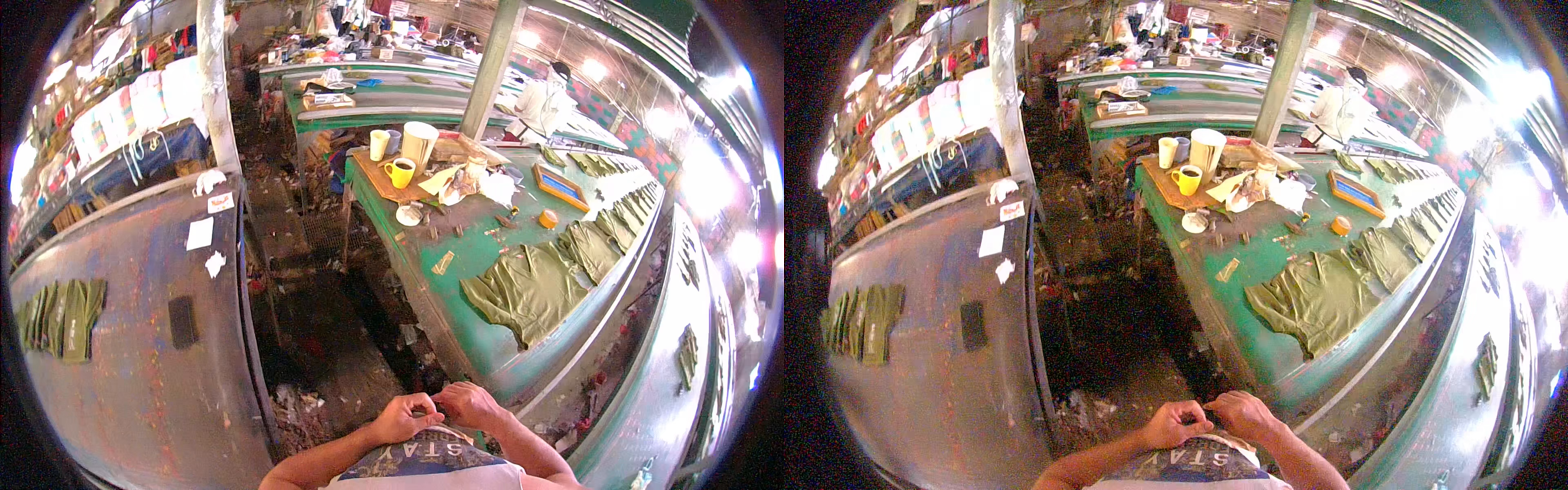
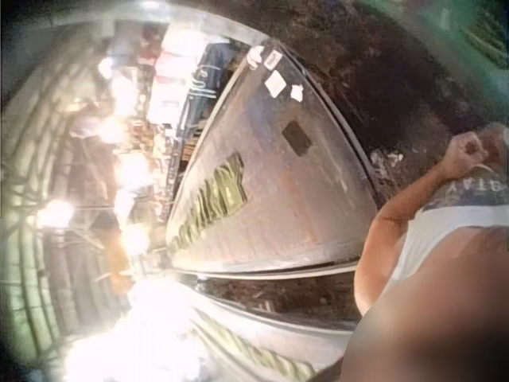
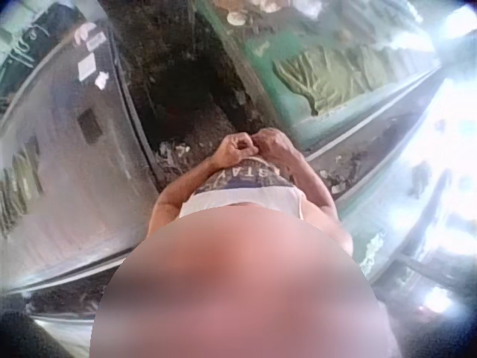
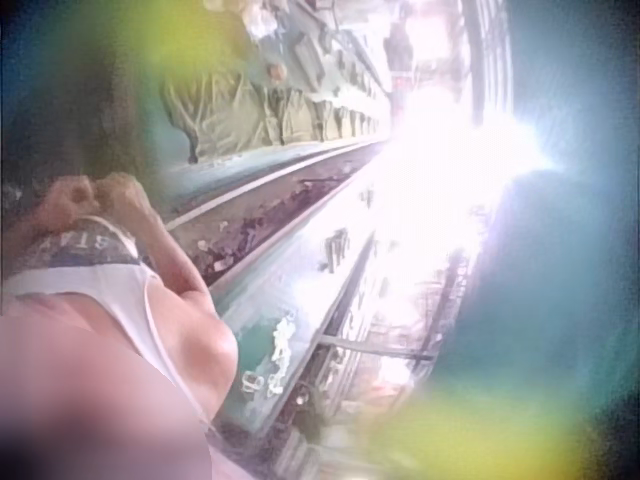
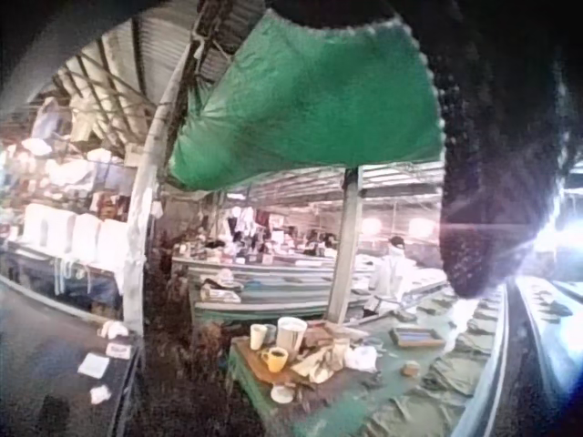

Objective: The person uses a squeegee to press white ink through a screen-printing frame onto olive green t-shirts laid out on a long green table. They repeatedly align the frame, apply ink, and pull the squeegee across each shirt, then move to the next shirt down the line.

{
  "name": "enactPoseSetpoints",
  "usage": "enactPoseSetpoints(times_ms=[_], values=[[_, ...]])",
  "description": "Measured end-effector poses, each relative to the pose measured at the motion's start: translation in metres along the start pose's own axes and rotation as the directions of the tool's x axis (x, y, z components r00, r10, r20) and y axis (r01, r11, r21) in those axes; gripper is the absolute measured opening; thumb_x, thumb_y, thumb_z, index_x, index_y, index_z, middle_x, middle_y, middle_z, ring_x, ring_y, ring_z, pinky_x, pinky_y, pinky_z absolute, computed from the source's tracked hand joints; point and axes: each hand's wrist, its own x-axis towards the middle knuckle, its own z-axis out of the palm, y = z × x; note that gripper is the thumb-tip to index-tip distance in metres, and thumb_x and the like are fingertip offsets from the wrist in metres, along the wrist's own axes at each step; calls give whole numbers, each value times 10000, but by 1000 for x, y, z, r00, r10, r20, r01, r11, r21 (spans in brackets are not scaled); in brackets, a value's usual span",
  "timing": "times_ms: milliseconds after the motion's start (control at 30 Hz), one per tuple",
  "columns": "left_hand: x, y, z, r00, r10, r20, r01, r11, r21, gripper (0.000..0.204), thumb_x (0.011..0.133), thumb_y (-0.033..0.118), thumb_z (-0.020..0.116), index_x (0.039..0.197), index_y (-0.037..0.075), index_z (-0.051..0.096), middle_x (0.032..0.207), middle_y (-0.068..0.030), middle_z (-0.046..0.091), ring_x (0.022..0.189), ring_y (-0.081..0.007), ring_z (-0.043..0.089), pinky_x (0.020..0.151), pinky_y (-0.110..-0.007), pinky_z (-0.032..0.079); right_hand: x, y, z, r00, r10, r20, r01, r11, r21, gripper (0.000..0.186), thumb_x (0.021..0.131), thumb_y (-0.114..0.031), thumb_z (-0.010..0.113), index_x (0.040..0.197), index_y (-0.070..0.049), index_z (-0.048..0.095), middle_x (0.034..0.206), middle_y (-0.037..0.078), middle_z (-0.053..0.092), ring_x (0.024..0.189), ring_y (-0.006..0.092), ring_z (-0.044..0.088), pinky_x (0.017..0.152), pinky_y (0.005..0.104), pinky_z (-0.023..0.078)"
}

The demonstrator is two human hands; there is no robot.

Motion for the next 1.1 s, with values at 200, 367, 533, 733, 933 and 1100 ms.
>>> enactPoseSetpoints(times_ms=[200, 367, 533, 733, 933, 1100], values=[[28, 4, -49, 986, -108, -125, 104, 994, -38, 174, 1128, 195, 748, 1182, 31, 756, 992, -42, 799, 946, -111, 753, 868, -305, 615, 62, 28, 6, 996, -90, 18, 89, 995, 49, 334, 970, -286, 764, 1280, -165, 791, 1141, 101, 778, 1152, 348, 746, 1035, 492, 582], [71, 16, -89, 996, -37, -81, 45, 994, 101, 161, 1099, 162, 774, 1183, 25, 776, 998, -50, 802, 949, -116, 738, 872, -321, 601, 109, 63, 1, 994, -110, -24, 112, 990, 91, 344, 964, -237, 751, 1297, -156, 789, 1157, 110, 782, 1160, 355, 745, 1040, 493, 582], [131, 28, -138, 1000, -6, -11, 9, 959, 284, 157, 1036, 174, 860, 1068, 42, 781, 941, -16, 786, 916, -102, 720, 843, -305, 588, 154, 112, -7, 987, -68, -144, 85, 989, 118, 382, 928, -157, 754, 1307, -131, 789, 1186, 129, 791, 1157, 362, 749, 1023, 491, 593], [215, 52, -202, 996, -68, 62, 43, 940, 340, 215, 1057, 245, 847, 1014, 49, 768, 891, 0, 752, 873, -89, 684, 800, -305, 570, 213, 165, -30, 955, 11, -296, 55, 975, 214, 385, 905, -114, 754, 1288, -103, 789, 1155, 143, 795, 1123, 381, 753, 981, 505, 610], [281, 47, -234, 988, -157, -7, 157, 984, 87, 157, 1123, 186, 749, 1154, 32, 754, 973, -34, 782, 931, -111, 730, 839, -307, 596, 258, 202, -48, 926, 12, -378, 58, 983, 174, 276, 978, -102, 741, 1247, -74, 796, 1054, 168, 790, 1007, 413, 761, 896, 517, 624], [337, 46, -282, 974, 79, -215, -72, 997, 38, 120, 1088, 129, 792, 1079, 19, 746, 1008, -54, 800, 926, -112, 748, 838, -290, 608, 274, 218, -57, 922, 114, -371, -35, 977, 212, 260, 994, -122, 751, 1245, -82, 799, 1006, 148, 781, 939, 397, 751, 842, 515, 618]])
